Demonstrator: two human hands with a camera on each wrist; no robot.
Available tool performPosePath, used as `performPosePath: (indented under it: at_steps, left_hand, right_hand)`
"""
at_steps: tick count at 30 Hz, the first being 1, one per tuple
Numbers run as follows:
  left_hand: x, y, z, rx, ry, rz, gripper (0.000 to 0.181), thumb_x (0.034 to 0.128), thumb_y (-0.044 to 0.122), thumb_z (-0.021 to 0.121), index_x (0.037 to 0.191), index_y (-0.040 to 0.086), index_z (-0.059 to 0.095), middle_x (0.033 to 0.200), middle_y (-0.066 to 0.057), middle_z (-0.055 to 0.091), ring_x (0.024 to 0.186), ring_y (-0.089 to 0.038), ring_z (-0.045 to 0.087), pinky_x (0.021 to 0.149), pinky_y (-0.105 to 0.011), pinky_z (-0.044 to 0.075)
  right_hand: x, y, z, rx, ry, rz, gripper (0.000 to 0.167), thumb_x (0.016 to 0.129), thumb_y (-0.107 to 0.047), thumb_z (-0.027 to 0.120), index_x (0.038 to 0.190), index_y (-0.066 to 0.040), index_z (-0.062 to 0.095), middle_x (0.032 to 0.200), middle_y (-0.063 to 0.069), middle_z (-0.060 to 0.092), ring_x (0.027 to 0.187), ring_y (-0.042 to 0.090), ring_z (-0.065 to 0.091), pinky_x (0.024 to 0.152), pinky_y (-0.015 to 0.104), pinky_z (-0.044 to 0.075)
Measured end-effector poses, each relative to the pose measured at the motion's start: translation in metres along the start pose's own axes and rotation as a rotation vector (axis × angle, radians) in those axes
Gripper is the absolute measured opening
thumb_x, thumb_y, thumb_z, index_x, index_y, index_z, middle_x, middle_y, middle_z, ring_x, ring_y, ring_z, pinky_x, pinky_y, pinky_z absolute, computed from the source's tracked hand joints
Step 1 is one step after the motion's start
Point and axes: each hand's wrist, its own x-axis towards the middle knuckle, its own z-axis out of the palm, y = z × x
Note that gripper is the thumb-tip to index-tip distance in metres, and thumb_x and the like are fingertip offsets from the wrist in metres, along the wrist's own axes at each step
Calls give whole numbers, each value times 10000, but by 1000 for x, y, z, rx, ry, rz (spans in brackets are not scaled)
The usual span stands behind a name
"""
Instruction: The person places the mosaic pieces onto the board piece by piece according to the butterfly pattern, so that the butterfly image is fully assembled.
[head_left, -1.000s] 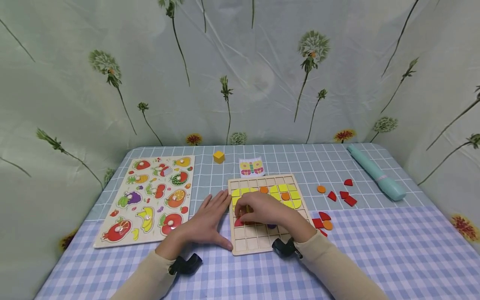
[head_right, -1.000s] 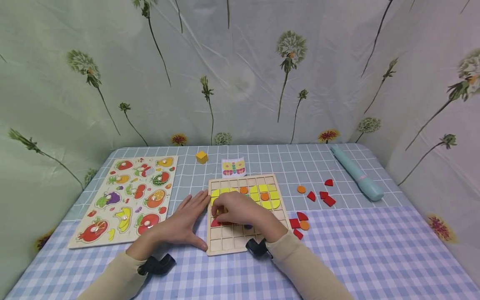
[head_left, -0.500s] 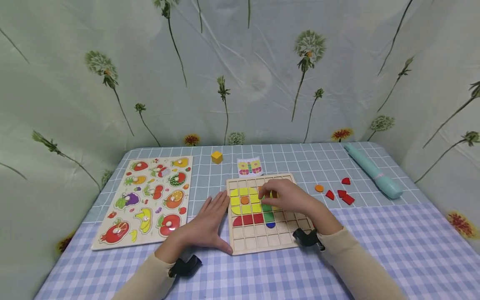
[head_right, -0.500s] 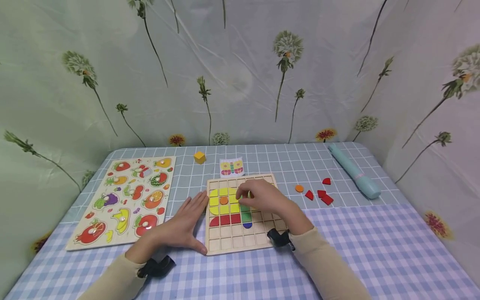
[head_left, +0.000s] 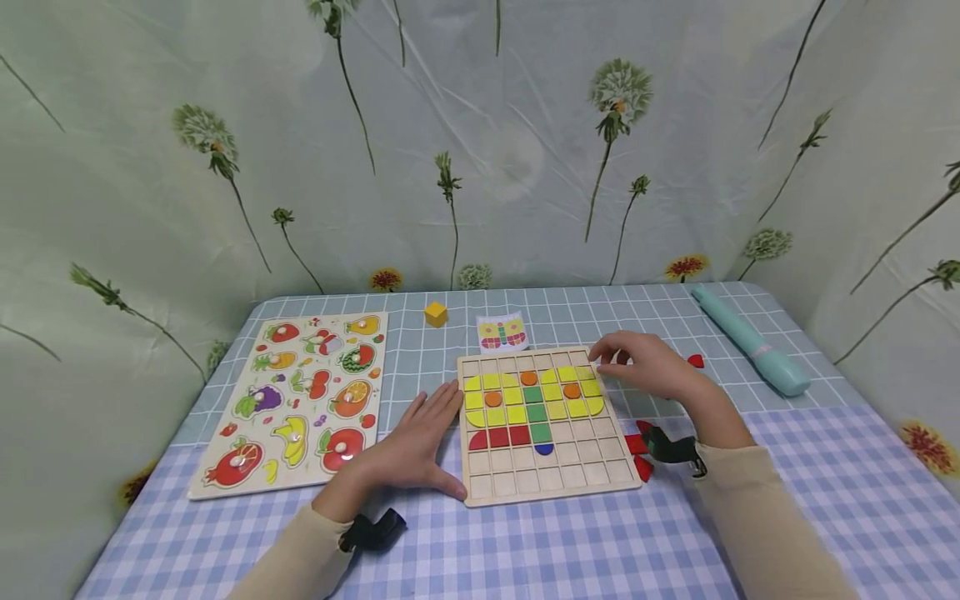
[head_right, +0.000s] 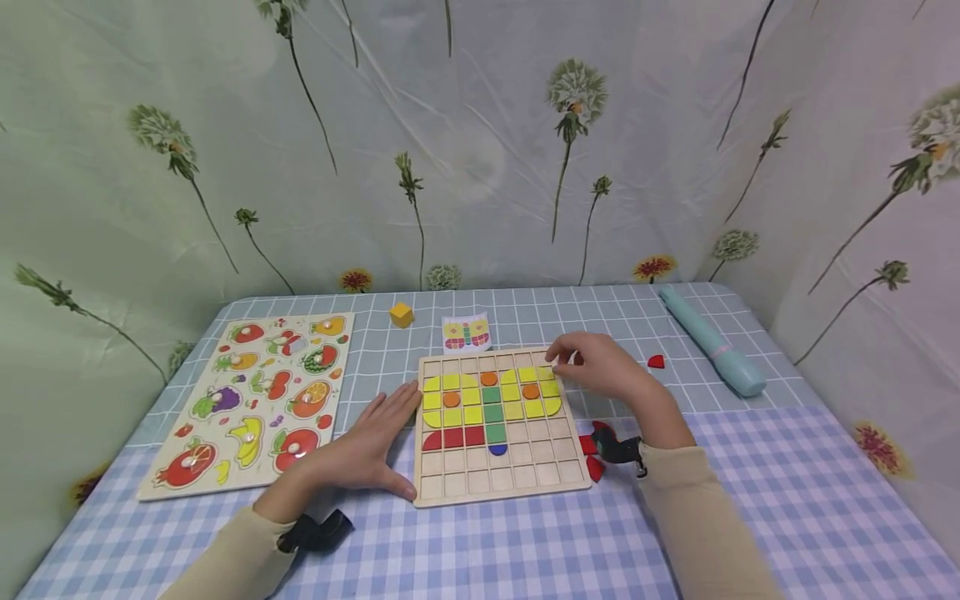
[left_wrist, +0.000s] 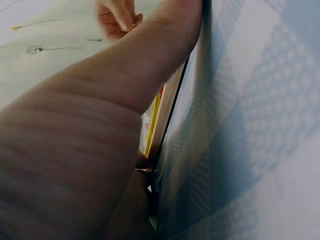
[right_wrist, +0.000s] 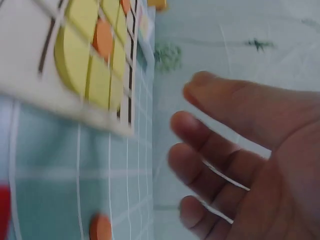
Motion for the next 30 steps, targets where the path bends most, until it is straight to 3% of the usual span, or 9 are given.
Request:
performPosePath:
  at_steps: [7, 16, 23, 30]
  left_hand:
    - [0, -1, -1, -30, 10, 0, 1322, 637, 657, 837, 1606, 66, 158, 1703, -87, 96, 1587, -266, 25, 1273, -559, 14]
    - [1, -3, 0, -44, 29, 1, 1297, 640, 652, 840, 1602, 74, 190, 1699, -85, 126, 1586, -263, 55, 1277, -547, 23]
    - [1, -2, -1, -33, 31, -3, 1292, 642, 649, 839, 1603, 80, 190, 1698, -81, 134, 1585, -262, 62, 1278, -542, 27]
    - [1, -3, 0, -35, 33, 7, 1294, 640, 656, 839, 1602, 77, 194, 1698, -83, 134, 1585, -262, 62, 1278, -543, 26]
  right_hand:
    - [-7, 33, -14, 5, -50, 95, 271, 934, -158, 682, 1189, -70, 669, 1047, 100, 649, 907, 230, 566, 681, 271, 510]
    - [-14, 67, -22, -21, -118, 147, 236, 876, -119, 732, 1101, -66, 684, 1013, 126, 668, 905, 249, 586, 757, 356, 549]
    - [-17, 79, -21, 44, -198, 162, 264, 855, -64, 737, 1111, -75, 676, 1054, 118, 643, 876, 222, 560, 744, 303, 527]
    - [-19, 82, -20, 54, -213, 142, 242, 832, 14, 690, 1049, -95, 695, 1053, 111, 649, 879, 224, 548, 729, 299, 514]
